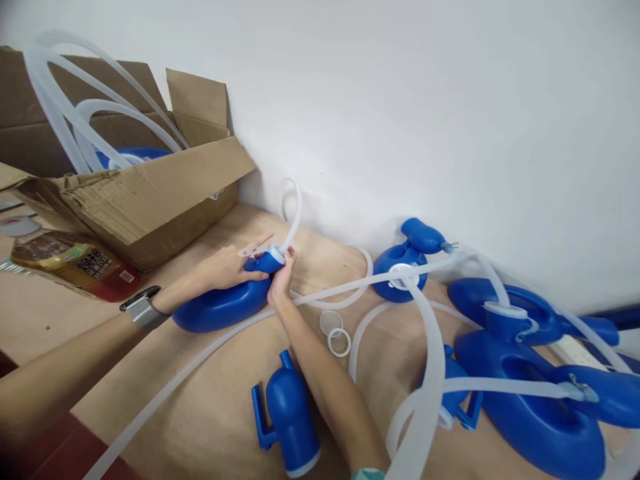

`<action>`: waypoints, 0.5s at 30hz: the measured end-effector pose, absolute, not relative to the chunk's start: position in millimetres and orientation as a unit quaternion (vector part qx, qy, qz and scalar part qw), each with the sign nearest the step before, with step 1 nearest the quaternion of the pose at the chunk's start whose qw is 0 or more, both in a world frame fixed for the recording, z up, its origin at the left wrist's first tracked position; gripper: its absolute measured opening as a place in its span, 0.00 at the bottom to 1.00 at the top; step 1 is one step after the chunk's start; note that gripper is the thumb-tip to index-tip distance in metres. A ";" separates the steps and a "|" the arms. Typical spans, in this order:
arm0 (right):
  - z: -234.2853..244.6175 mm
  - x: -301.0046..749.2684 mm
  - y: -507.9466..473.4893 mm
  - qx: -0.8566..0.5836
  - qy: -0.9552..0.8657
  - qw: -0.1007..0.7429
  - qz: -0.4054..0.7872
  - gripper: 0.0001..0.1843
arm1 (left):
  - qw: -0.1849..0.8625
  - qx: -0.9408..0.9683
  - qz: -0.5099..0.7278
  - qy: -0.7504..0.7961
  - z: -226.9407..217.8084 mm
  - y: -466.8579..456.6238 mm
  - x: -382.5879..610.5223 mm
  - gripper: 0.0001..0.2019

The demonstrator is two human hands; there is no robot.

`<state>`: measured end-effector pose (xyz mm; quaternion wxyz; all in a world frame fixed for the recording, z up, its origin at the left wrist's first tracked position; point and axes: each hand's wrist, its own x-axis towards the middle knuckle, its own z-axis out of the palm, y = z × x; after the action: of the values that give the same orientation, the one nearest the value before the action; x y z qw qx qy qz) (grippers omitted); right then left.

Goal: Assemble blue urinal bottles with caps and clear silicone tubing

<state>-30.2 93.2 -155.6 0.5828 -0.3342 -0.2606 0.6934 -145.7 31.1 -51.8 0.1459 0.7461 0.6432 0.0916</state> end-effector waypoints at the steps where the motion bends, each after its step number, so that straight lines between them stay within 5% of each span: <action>1: -157.5 -30.4 94.4 -0.338 -0.256 0.591 0.686 0.23 | 0.145 0.746 0.091 0.644 -51.8 30.6 -146.2 0.40; 15: -160.5 -30.9 92.0 -0.313 -0.277 0.612 0.672 0.22 | 0.147 0.757 0.111 0.626 -50.9 31.1 -147.5 0.36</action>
<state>-30.9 92.0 -160.5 0.6119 -0.3127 -0.2770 0.6716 -147.5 31.1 -50.9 0.1469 0.7574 0.6265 0.1108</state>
